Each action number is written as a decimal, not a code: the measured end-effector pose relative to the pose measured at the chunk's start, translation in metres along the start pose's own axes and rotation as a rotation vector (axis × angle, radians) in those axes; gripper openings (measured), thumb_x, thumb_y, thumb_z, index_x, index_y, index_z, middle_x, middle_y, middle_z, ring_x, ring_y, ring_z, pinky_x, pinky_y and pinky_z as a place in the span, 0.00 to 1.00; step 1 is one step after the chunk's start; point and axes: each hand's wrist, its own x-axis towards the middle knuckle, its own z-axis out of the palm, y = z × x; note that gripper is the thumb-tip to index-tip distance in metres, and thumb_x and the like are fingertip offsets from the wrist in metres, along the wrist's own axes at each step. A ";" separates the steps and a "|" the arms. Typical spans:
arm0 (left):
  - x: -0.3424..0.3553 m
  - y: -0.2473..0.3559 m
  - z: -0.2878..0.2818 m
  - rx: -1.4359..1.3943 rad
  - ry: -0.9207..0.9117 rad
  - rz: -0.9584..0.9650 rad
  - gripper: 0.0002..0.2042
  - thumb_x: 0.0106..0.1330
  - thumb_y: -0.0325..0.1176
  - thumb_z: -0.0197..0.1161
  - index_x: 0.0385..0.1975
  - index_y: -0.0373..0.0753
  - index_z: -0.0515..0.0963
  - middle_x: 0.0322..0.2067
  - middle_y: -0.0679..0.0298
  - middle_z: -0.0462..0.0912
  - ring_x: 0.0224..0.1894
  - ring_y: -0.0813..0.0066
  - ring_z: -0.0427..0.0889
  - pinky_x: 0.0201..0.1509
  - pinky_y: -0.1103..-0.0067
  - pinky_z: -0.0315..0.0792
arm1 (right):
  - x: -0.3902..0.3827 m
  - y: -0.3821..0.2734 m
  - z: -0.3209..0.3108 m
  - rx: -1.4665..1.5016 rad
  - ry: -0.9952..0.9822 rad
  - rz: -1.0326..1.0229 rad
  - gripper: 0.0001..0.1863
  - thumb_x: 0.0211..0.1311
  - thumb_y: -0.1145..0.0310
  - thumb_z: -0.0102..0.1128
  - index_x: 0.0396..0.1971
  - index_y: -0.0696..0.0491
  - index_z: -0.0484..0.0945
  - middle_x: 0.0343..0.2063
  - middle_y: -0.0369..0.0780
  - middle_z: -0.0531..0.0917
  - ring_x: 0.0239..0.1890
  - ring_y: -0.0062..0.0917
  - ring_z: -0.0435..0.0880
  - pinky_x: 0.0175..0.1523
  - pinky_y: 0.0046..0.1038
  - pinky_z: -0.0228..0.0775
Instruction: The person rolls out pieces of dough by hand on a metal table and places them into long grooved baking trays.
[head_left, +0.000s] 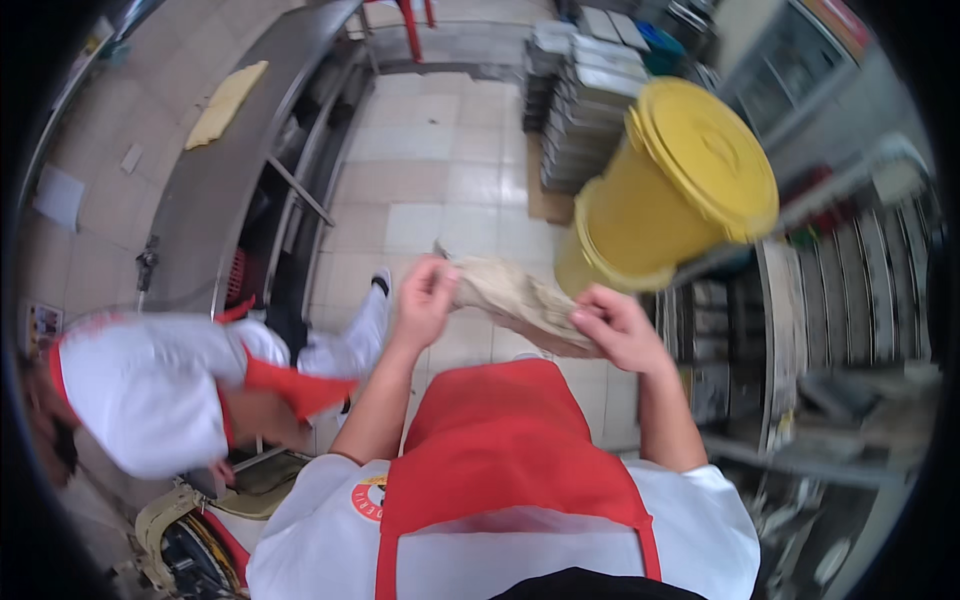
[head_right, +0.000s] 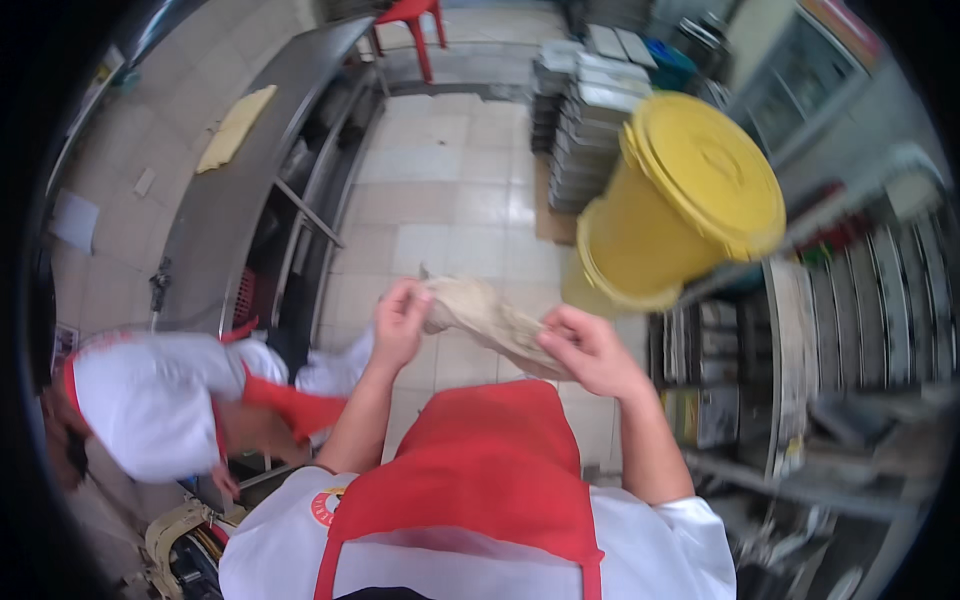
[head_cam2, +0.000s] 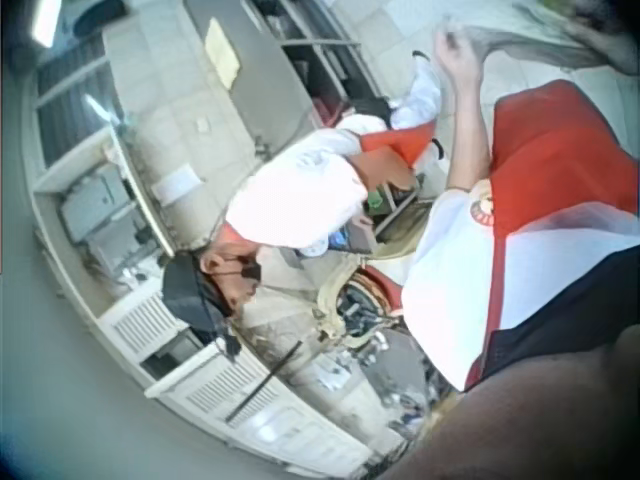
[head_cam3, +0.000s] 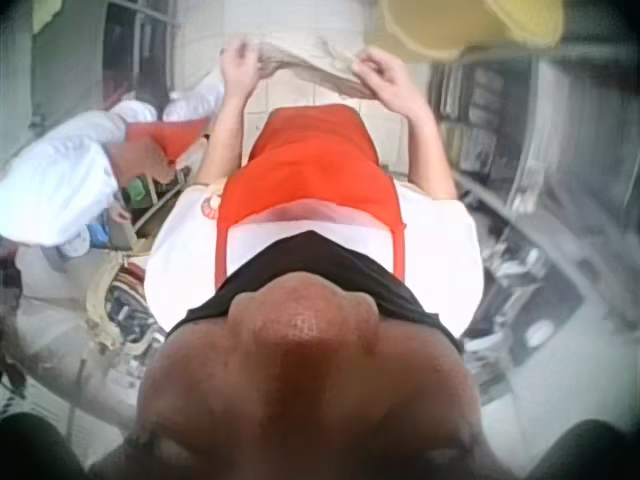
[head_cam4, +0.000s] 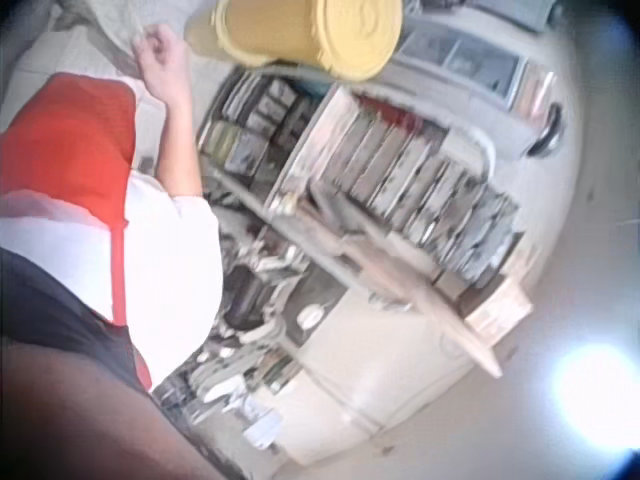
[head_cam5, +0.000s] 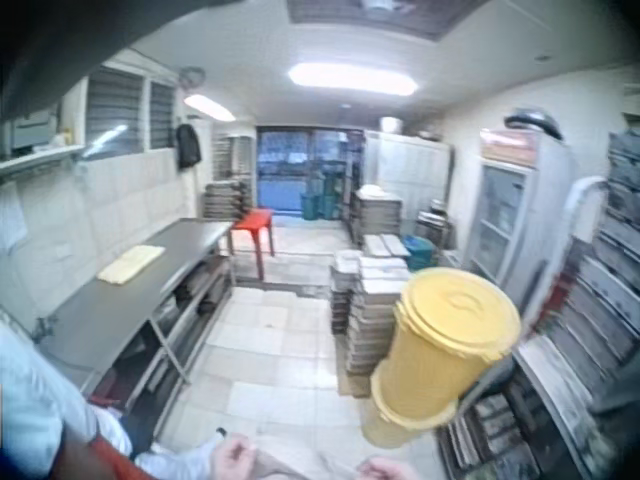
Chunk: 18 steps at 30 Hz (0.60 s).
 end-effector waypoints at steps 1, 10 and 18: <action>0.052 0.013 0.009 0.034 -0.144 0.101 0.09 0.73 0.28 0.67 0.48 0.33 0.83 0.43 0.67 0.84 0.44 0.79 0.79 0.49 0.78 0.74 | 0.044 -0.020 -0.023 0.007 0.017 -0.095 0.06 0.78 0.69 0.63 0.41 0.56 0.80 0.25 0.23 0.74 0.28 0.06 0.67 0.32 0.17 0.59; 0.368 0.018 0.054 -0.577 -0.513 -0.203 0.25 0.74 0.28 0.66 0.69 0.35 0.70 0.59 0.61 0.82 0.61 0.74 0.80 0.64 0.72 0.75 | 0.472 0.040 -0.174 1.029 0.034 -0.204 0.38 0.79 0.35 0.45 0.67 0.56 0.74 0.65 0.45 0.80 0.63 0.36 0.80 0.71 0.42 0.71; 0.548 -0.005 -0.015 -0.892 0.345 -0.163 0.18 0.75 0.23 0.61 0.61 0.35 0.68 0.56 0.59 0.79 0.61 0.65 0.81 0.68 0.67 0.76 | 0.721 0.027 -0.191 1.219 -0.655 0.239 0.52 0.69 0.19 0.36 0.75 0.48 0.68 0.70 0.45 0.77 0.68 0.43 0.76 0.76 0.55 0.60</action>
